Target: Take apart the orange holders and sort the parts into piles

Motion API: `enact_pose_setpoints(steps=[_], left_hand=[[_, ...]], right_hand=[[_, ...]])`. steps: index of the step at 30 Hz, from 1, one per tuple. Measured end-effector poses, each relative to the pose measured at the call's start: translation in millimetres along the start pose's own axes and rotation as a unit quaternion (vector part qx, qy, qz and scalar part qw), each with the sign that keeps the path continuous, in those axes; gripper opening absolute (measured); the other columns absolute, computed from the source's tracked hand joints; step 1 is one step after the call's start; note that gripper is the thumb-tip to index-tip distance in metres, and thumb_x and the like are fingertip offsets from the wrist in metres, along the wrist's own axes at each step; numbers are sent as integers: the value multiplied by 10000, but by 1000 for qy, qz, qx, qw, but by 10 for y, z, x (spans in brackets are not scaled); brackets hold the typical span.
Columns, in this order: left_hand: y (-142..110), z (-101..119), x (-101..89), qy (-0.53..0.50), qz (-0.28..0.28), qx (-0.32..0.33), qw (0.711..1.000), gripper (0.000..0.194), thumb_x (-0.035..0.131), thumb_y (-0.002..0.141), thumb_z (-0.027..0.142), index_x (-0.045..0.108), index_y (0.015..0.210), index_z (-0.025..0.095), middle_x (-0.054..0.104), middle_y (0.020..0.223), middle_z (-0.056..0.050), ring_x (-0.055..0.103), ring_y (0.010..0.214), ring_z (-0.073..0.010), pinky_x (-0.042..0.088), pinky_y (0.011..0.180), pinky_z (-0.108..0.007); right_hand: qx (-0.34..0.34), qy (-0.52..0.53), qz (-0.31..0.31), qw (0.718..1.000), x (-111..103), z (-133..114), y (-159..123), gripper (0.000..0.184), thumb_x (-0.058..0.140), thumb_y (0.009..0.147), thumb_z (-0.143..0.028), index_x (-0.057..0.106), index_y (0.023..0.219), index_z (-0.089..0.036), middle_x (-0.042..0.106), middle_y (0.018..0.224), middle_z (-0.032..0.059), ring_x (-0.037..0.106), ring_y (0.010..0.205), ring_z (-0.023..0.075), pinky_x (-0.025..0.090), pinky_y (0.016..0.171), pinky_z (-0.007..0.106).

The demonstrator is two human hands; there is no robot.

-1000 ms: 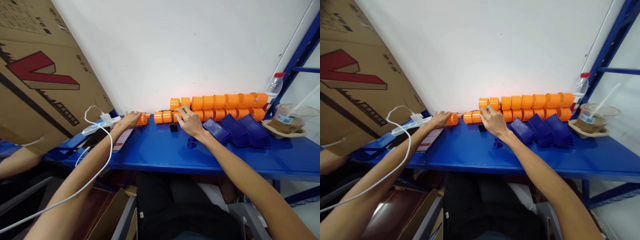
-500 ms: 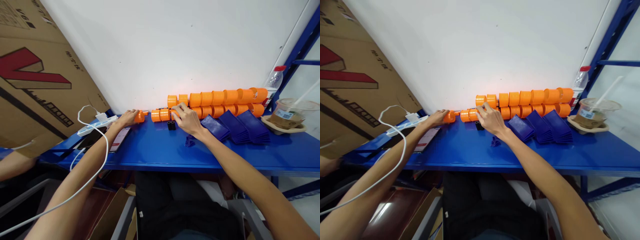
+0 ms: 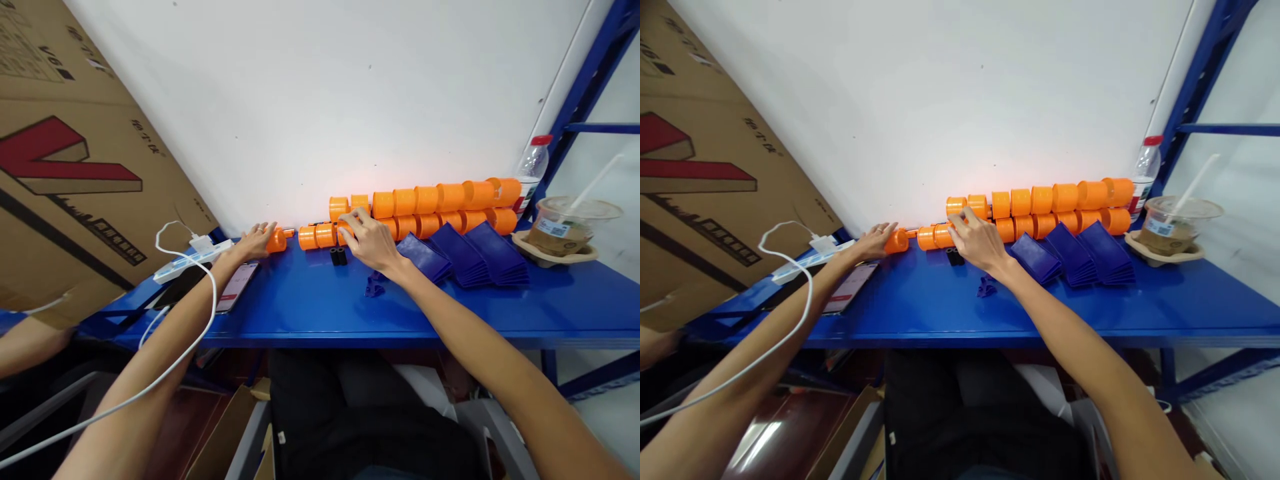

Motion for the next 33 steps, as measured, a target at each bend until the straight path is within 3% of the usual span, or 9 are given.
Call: enact_pose_setpoints(steps=[3,6,9,15,20,25,27,30,33], left_hand=[[-43,-8,-202,-17,24,-10,1000,1047,610,810,173,118,1733,128,186,1763,-302,201,1636,-460,323,1214,-692],[-41,111,-452,-44,87,50,994,1037,633,827,215,121,1720,88,217,1758,-294,246,1632,-412,297,1274,-553],[30,391,-586,-70,88,129,985,1049,711,806,287,192,1697,94,300,1738,-270,344,1594,-393,321,1274,-476],[244,951,-405,-75,-15,110,991,927,803,708,286,448,1542,92,623,1482,-260,637,1336,-393,517,1058,-420],[230,954,-285,-66,8,108,992,515,693,841,297,590,1313,118,731,1250,-199,733,1095,-344,546,882,-375],[-130,749,-458,-52,96,30,994,635,669,893,428,505,1427,124,634,1392,-251,670,1204,-425,544,898,-467],[-384,763,-585,-75,206,9,976,698,673,903,478,462,1481,149,608,1418,-228,632,1265,-415,536,965,-477],[-773,946,-724,-112,299,47,947,678,685,901,487,461,1475,203,597,1425,-182,587,1315,-375,515,1054,-469],[-1062,1225,-809,-116,328,99,932,669,688,901,456,463,1484,216,588,1449,-180,543,1364,-377,500,1102,-488]], right_hand=[[19,-3,41,999,-74,50,21,335,414,1092,-308,691,1234,-186,657,1208,121,647,882,194,510,720,320],[37,8,79,996,-131,105,41,345,393,1091,-294,689,1225,-178,649,1177,114,635,863,184,507,710,319],[45,13,95,994,-145,141,44,337,406,1082,-285,689,1226,-173,650,1159,111,642,862,183,504,709,317],[51,-17,72,996,-133,163,6,322,431,1079,-279,691,1241,-180,667,1181,113,677,908,205,496,711,305],[55,-25,53,997,-152,166,-9,329,420,1087,-266,698,1245,-188,678,1212,113,681,934,198,486,701,286],[40,-10,45,998,-154,97,-8,329,397,1091,-218,712,1182,-185,678,1197,104,667,937,192,486,745,291],[30,-7,34,999,-133,51,-3,332,395,1094,-215,722,1142,-182,684,1178,100,672,947,193,489,774,296],[20,-4,15,1000,-88,-12,5,351,383,1116,-253,724,1125,-169,703,1166,105,693,966,202,491,800,304],[35,2,8,999,-60,-26,9,345,396,1130,-317,699,1190,-163,725,1202,114,716,1003,219,494,803,310]])
Point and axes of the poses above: each hand's wrist, its own y-axis towards the middle knuckle, its own x-axis out of the palm, z = x × y, the point moved 2 cm from there along y, towards the middle knuckle
